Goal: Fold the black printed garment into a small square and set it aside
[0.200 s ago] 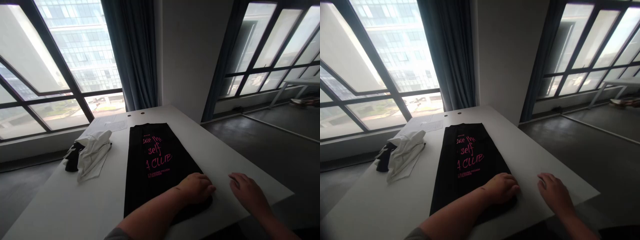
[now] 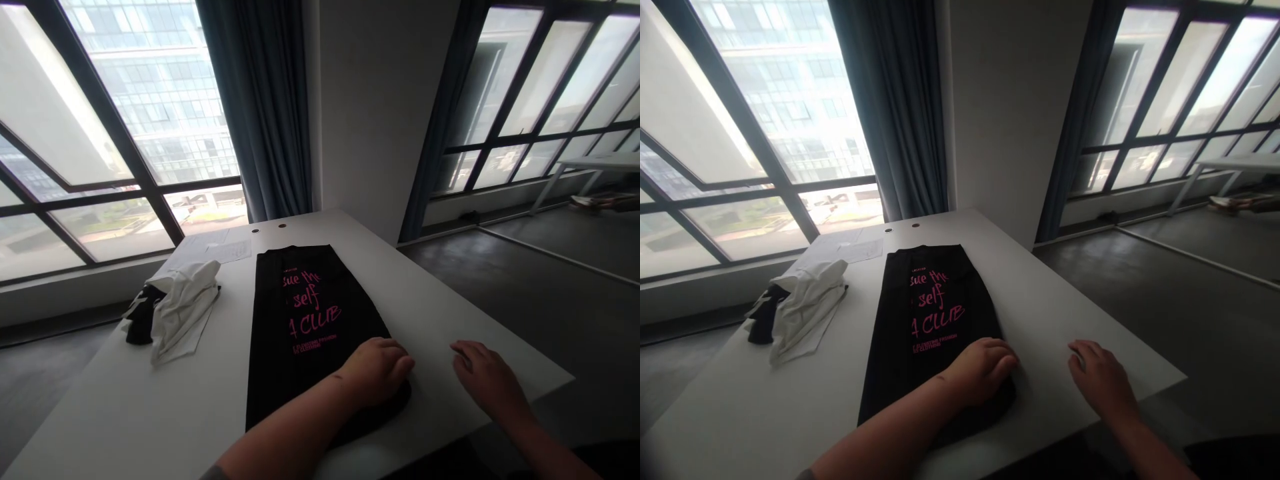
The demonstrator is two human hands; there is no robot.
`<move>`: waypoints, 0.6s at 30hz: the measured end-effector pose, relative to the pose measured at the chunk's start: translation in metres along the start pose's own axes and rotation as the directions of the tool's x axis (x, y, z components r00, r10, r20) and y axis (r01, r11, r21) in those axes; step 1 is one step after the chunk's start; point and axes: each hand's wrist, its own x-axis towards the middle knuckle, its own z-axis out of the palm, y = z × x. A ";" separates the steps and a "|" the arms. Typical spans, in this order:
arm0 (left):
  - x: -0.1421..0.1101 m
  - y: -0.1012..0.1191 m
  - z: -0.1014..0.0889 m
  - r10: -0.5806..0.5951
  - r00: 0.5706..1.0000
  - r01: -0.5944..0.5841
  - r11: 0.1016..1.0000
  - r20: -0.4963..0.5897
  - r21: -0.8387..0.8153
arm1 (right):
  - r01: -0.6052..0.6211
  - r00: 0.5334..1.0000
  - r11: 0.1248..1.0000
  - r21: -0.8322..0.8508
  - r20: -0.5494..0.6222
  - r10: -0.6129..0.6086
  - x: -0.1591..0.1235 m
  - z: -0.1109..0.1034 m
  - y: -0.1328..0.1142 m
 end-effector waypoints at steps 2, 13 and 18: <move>-0.016 0.001 -0.009 -0.051 0.998 0.050 0.997 -0.026 -0.063 | -0.002 1.000 1.000 0.000 0.002 0.002 0.000 -0.001 -0.001; -0.096 -0.001 -0.040 -0.321 0.945 0.326 0.928 0.053 -0.181 | 0.020 1.000 1.000 -0.003 0.003 -0.020 0.000 0.002 0.002; -0.125 -0.014 -0.032 -0.404 0.912 0.410 0.897 0.072 -0.163 | 0.027 0.999 1.000 -0.010 0.030 -0.027 -0.001 0.004 0.008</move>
